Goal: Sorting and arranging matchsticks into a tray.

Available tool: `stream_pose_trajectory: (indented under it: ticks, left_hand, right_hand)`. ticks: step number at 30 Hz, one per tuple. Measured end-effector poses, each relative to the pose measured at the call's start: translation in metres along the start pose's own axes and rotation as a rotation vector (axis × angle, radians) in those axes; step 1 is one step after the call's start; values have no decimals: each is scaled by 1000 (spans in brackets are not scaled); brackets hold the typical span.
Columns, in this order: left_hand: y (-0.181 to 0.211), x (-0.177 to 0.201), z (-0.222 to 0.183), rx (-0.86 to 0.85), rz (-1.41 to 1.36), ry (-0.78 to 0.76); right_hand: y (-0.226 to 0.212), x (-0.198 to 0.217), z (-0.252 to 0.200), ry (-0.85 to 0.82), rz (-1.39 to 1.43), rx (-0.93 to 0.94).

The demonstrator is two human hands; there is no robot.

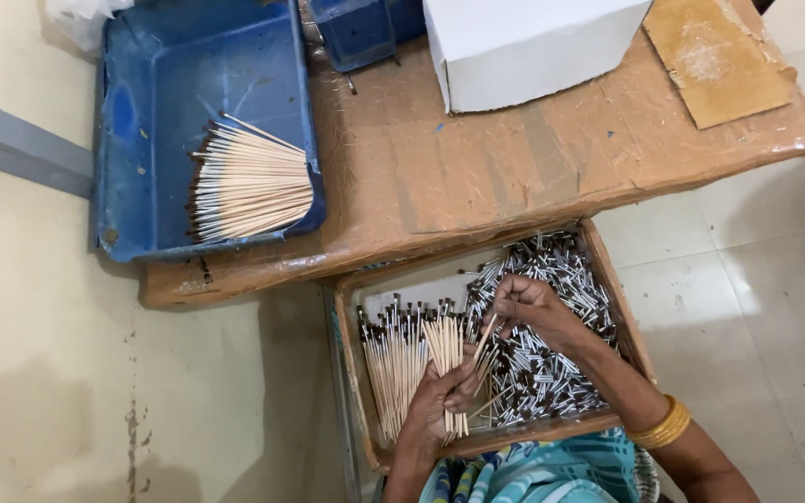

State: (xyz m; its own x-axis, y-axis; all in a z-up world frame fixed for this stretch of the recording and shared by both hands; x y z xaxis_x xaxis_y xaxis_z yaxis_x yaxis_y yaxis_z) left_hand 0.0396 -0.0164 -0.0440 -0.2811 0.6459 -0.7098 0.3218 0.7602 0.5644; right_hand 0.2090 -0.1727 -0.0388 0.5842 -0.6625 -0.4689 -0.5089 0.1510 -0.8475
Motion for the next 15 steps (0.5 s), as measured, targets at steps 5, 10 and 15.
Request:
stream_pose_trajectory:
  ticks: [5,10,15]
  left_hand:
    - [-1,-12,-6,1,-36,24]
    - [-12,7,-2,-204,509,178]
    - [-4,44,-16,-290,918,294]
  right_hand:
    - [7,-9,-4,-98,-52,218]
    - [44,4,-7,113,-79,76]
    - [47,19,-2,187,-269,-53]
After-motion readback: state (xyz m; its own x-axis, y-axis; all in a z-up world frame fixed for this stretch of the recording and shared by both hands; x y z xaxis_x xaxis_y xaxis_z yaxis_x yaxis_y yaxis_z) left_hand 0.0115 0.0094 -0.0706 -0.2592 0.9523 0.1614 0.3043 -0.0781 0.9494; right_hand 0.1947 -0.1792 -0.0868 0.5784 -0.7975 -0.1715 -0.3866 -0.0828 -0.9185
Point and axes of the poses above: each hand's wrist, its own z-axis towards the middle knuckle, its own x-axis out of the back of the hand, y = z × x, the point moved 3 cm from there along z, towards the middle knuckle, and after that the axes turned 3 degrees about z, right-handed, at the moved point
